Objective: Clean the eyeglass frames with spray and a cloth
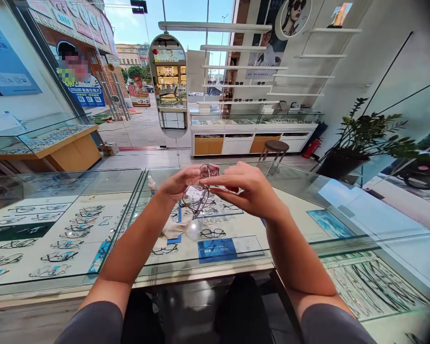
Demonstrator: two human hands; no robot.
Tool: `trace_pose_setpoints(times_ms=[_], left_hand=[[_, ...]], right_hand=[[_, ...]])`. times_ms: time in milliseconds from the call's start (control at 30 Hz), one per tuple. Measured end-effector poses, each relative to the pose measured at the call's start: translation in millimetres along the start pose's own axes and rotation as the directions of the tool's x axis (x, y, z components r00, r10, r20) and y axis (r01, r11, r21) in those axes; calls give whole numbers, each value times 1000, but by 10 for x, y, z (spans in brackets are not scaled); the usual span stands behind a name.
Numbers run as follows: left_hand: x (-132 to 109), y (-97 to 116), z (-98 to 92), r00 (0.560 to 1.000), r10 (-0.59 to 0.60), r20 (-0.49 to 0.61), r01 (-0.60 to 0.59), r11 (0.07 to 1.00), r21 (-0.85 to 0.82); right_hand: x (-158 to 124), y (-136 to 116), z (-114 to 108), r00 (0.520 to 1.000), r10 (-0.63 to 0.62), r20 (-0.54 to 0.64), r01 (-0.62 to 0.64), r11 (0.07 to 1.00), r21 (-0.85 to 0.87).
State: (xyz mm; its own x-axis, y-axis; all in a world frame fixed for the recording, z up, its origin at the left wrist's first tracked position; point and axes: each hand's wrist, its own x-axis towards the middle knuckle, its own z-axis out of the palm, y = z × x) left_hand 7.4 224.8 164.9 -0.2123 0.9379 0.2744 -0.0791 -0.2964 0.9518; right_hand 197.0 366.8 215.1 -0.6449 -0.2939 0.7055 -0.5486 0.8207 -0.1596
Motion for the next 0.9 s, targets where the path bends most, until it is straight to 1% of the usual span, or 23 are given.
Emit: trace_pose_setpoints(times_ms=[67, 133, 200, 267, 300, 333, 367, 400, 433, 500, 567, 633, 667, 733, 767, 900], left_hand=[[34, -123, 86, 1000, -5, -4, 5, 1000, 16], [34, -239, 162, 999, -19, -40, 19, 1000, 4], [-6, -342, 201, 994, -87, -61, 86, 996, -27], [-72, -440, 175, 983, -164, -85, 163, 986, -21], [-108, -491, 134, 976, -176, -129, 179, 984, 14], [-144, -547, 74, 966, -166, -199, 183, 980, 74], [-178, -606, -1, 948, -126, -292, 177, 972, 156], [-213, -669, -87, 920, -63, -387, 168, 955, 244], [-247, -733, -178, 885, -8, -466, 176, 932, 317], [-314, -857, -356, 815, 88, -572, 207, 879, 430], [-377, -955, -505, 770, 156, -619, 262, 807, 529], [-427, -1014, -612, 746, 197, -637, 311, 742, 594], [-446, -1028, -650, 739, 208, -641, 330, 718, 613], [-473, -1032, -701, 737, 223, -638, 349, 683, 642], [-484, -1026, -717, 744, 228, -628, 352, 665, 659], [-516, -989, -741, 782, 243, -574, 349, 593, 726]], right_hand=[[-75, -38, -23, 999, 2, 45, 1, 997, -71], [-143, -49, -43, 997, 11, 71, -2, 992, -126], [-213, -37, -67, 996, 32, 88, -17, 987, -161], [-298, 0, -99, 990, 82, 111, -60, 981, -182], [-350, 29, -116, 984, 126, 127, -99, 975, -197], [-409, 66, -131, 972, 183, 147, -148, 964, -222], [-476, 110, -140, 952, 253, 172, -205, 944, -257], [-549, 162, -142, 922, 330, 202, -262, 917, -301], [-628, 221, -132, 880, 410, 238, -315, 881, -352], [-798, 353, -78, 771, 552, 316, -386, 801, -457], [-969, 491, 17, 654, 647, 393, -406, 738, -539], [-1123, 621, 129, 563, 702, 435, -398, 692, -602], [-1190, 679, 182, 528, 726, 442, -399, 671, -625], [-1294, 780, 272, 480, 754, 448, -403, 643, -651], [-1331, 823, 306, 466, 762, 449, -404, 635, -658], [-1393, 950, 385, 443, 775, 452, -403, 622, -671]])
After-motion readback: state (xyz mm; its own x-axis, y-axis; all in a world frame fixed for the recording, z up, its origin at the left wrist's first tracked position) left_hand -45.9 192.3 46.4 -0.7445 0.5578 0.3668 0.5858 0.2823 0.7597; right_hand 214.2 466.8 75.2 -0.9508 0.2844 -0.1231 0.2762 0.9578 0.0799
